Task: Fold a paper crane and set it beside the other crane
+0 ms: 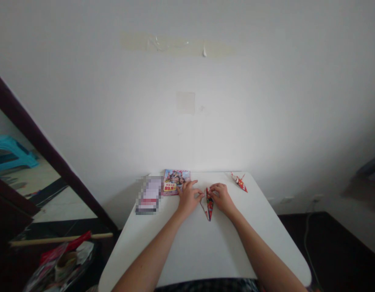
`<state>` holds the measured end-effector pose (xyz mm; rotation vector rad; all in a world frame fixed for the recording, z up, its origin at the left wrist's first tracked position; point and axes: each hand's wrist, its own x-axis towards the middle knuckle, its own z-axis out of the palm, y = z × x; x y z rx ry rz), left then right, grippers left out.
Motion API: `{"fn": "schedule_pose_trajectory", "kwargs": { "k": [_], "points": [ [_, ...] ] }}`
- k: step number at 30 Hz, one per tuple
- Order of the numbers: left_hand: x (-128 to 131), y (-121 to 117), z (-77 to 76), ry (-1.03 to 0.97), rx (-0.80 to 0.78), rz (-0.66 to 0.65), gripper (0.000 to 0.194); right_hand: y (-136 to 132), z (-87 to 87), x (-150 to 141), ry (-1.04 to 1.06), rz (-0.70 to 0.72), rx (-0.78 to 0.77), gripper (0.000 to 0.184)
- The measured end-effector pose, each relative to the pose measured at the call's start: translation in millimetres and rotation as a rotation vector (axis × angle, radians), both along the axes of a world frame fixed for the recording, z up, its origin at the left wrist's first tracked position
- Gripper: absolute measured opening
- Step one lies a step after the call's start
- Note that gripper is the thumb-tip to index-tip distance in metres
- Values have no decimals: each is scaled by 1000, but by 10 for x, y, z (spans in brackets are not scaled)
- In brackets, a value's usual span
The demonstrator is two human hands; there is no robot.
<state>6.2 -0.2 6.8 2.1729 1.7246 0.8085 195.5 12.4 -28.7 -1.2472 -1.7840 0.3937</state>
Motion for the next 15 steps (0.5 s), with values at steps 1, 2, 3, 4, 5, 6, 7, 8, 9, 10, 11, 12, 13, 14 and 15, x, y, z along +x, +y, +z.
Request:
{"fn": "schedule_pose_trajectory", "kwargs": {
  "k": [1,2,3,4,5,6,7,8,9,10,11,12,13,14,15],
  "points": [
    [2,-4,3,4,11,-3,7,-3,3,-2,0,4,1,13],
    [2,-9,5,9,22,-8,7,-6,7,-4,0,7,0,12],
    [2,-13,7,13,32,-15,7,-10,11,-6,1,11,0,12],
    [2,-17,8,16,38,-23,7,-14,16,-8,0,14,-1,12],
    [1,-19,9,16,42,-25,7,-18,23,-9,0,15,-2,12],
    [0,-19,8,13,42,-25,7,-22,30,-11,0,14,-2,12],
    [-2,-16,7,8,38,-22,7,-27,39,-13,-1,11,-1,12],
    [-3,-12,6,-1,33,-16,6,-32,48,-15,-1,7,0,12],
    [-5,-7,5,-11,24,-10,7,-37,57,-18,-3,6,1,12],
    [-6,-1,4,-20,17,-6,7,-43,65,-21,-5,7,1,12],
    [-7,3,4,-28,13,-3,8,-49,72,-25,-6,9,1,12],
    [-8,6,5,-32,11,-4,7,-55,78,-29,-6,15,0,11],
    [-9,8,6,-33,14,-5,7,-60,83,-33,-7,21,-3,11],
    [-9,7,8,-32,20,-6,7,-65,86,-37,-6,25,-5,10],
    [-9,5,10,-30,28,-8,7,-68,88,-41,-6,29,-8,10]
  ]
}}
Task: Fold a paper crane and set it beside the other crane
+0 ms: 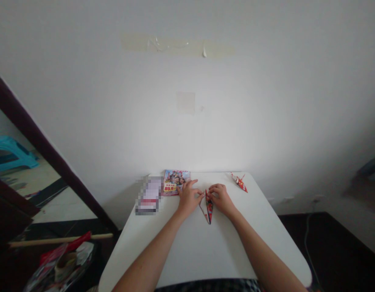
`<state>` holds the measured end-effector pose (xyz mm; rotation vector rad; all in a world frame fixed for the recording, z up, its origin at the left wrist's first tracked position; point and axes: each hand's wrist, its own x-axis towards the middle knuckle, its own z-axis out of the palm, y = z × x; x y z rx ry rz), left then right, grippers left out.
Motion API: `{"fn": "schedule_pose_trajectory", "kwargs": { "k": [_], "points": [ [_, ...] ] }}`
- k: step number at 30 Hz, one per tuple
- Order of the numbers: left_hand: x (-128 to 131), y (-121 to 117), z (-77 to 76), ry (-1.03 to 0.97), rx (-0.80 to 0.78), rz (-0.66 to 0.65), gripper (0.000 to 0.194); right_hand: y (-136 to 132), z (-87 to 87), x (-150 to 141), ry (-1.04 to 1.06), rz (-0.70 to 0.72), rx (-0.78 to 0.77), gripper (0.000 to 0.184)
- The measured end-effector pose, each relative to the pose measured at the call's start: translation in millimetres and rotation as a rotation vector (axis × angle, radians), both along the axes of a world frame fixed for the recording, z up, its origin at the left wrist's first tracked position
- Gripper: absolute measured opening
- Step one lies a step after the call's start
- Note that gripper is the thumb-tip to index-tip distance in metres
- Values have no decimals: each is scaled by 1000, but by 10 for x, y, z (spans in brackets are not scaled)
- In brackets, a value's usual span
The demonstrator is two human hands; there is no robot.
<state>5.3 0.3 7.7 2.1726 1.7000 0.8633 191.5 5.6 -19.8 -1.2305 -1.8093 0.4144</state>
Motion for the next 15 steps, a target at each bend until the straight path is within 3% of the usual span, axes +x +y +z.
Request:
{"fn": "schedule_pose_trajectory", "kwargs": {
  "k": [15],
  "points": [
    [-3,14,21,-38,-20,15,8,-13,1,-8,-40,41,18,6]
  ]
}}
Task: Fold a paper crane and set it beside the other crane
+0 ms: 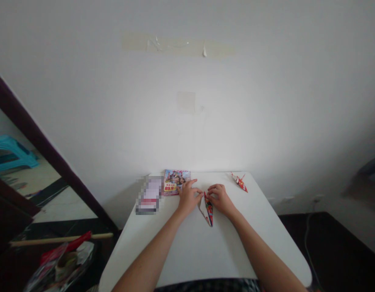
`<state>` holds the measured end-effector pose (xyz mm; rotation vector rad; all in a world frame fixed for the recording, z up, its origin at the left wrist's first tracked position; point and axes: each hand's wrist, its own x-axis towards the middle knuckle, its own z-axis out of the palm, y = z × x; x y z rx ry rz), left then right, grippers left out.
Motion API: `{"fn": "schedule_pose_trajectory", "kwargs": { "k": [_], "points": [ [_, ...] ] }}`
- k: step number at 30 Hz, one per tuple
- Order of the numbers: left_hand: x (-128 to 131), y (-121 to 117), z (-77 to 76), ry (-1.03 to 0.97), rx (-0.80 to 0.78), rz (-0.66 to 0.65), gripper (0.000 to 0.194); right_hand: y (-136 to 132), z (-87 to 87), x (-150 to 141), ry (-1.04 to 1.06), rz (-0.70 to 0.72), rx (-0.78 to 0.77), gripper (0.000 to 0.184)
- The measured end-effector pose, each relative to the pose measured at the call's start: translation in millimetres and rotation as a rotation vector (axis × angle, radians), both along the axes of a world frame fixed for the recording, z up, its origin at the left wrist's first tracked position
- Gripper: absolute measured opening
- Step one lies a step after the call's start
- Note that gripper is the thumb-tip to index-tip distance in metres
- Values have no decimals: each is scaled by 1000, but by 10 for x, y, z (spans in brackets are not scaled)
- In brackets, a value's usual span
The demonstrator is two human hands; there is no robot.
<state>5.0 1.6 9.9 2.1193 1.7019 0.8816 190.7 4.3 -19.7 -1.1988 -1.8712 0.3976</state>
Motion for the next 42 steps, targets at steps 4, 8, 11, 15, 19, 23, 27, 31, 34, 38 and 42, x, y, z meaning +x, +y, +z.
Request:
{"fn": "schedule_pose_trajectory", "kwargs": {
  "k": [4,8,11,15,19,23,27,31,34,38,42],
  "points": [
    [11,-4,5,-16,-8,3,7,-13,17,2,-2,12,14,5],
    [16,-2,18,-42,-28,-2,8,-30,28,0,-14,36,14,4],
    [11,-5,24,-42,-27,6,8,-27,16,-3,-21,49,14,4],
    [-6,-3,8,-35,3,8,8,-11,1,-2,-32,54,3,6],
    [-9,8,-12,-44,22,19,9,-3,-8,-1,-39,54,-3,7],
    [-5,16,-13,-52,50,36,9,-2,-24,3,-47,59,-7,7],
    [-25,35,-19,-64,81,86,10,-5,-29,26,-70,81,-36,6],
    [-55,66,-29,-48,86,102,13,-13,-18,39,-85,108,-58,8],
    [-77,79,-15,-24,55,89,13,-2,-17,39,-68,72,-64,6],
    [-115,72,26,24,11,54,11,40,-31,61,-45,-1,-62,4],
    [-150,53,55,104,-46,9,11,65,-34,94,-42,-42,-40,5]
  ]
}}
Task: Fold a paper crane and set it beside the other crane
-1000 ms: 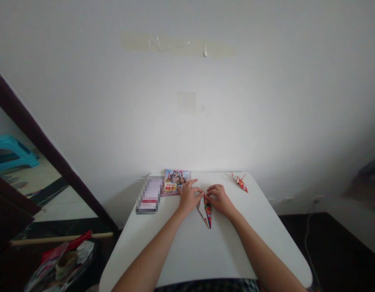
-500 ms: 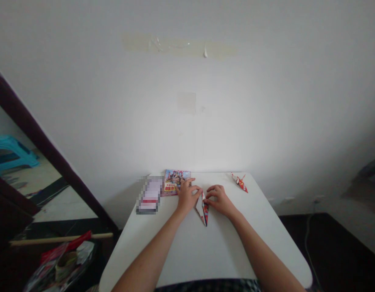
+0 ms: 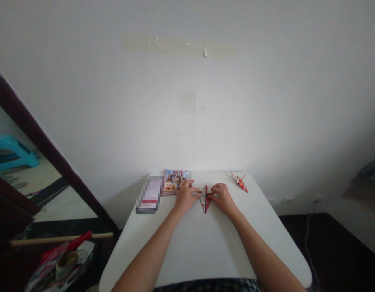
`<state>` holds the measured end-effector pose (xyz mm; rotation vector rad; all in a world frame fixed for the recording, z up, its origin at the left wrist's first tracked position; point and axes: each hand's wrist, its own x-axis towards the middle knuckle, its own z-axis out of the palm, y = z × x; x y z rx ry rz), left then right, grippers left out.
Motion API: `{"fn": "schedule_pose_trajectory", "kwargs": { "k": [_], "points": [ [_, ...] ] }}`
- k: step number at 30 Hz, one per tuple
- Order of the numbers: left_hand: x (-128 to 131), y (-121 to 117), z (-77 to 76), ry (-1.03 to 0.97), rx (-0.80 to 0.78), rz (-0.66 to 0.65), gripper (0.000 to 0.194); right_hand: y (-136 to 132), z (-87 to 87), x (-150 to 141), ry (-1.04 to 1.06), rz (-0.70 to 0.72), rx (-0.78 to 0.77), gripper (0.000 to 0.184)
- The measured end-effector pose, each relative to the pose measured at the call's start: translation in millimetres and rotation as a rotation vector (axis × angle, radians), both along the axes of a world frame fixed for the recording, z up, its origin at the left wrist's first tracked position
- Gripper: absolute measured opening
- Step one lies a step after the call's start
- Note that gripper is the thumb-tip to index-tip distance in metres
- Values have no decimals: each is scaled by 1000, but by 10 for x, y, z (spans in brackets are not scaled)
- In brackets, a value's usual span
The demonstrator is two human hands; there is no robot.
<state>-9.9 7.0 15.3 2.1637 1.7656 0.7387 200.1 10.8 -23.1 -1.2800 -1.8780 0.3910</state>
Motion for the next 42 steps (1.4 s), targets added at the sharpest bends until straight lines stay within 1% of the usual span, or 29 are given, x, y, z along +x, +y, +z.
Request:
{"fn": "schedule_pose_trajectory", "kwargs": {
  "k": [7,12,15,17,19,23,26,29,31,36,42],
  "points": [
    [-66,27,-28,74,-25,-57,6,-20,39,35,-49,35,-7,7],
    [-132,50,-32,91,-47,-106,9,-13,53,103,-85,66,-45,9],
    [-121,29,-6,85,-45,-104,16,-14,55,154,-107,106,-62,10],
    [-95,7,14,74,-31,-97,20,-13,56,175,-116,130,-65,8],
    [-65,-13,30,67,-28,-105,19,-10,55,174,-115,138,-59,4],
    [-33,-34,35,54,-31,-126,13,-6,46,96,-111,68,-46,13],
    [-38,-38,8,34,-16,-121,11,-20,39,24,-141,16,-37,7],
    [-44,-41,-25,26,-1,-130,13,-37,33,-15,-160,-5,-34,9],
    [-34,-45,-40,33,13,-138,11,-39,27,-26,-165,-20,-33,9],
    [50,-40,-63,58,30,-81,11,-37,22,-58,-176,-65,-21,9],
    [114,-37,-78,67,48,-52,12,-102,87,-118,-209,-101,-10,11]
  ]
}}
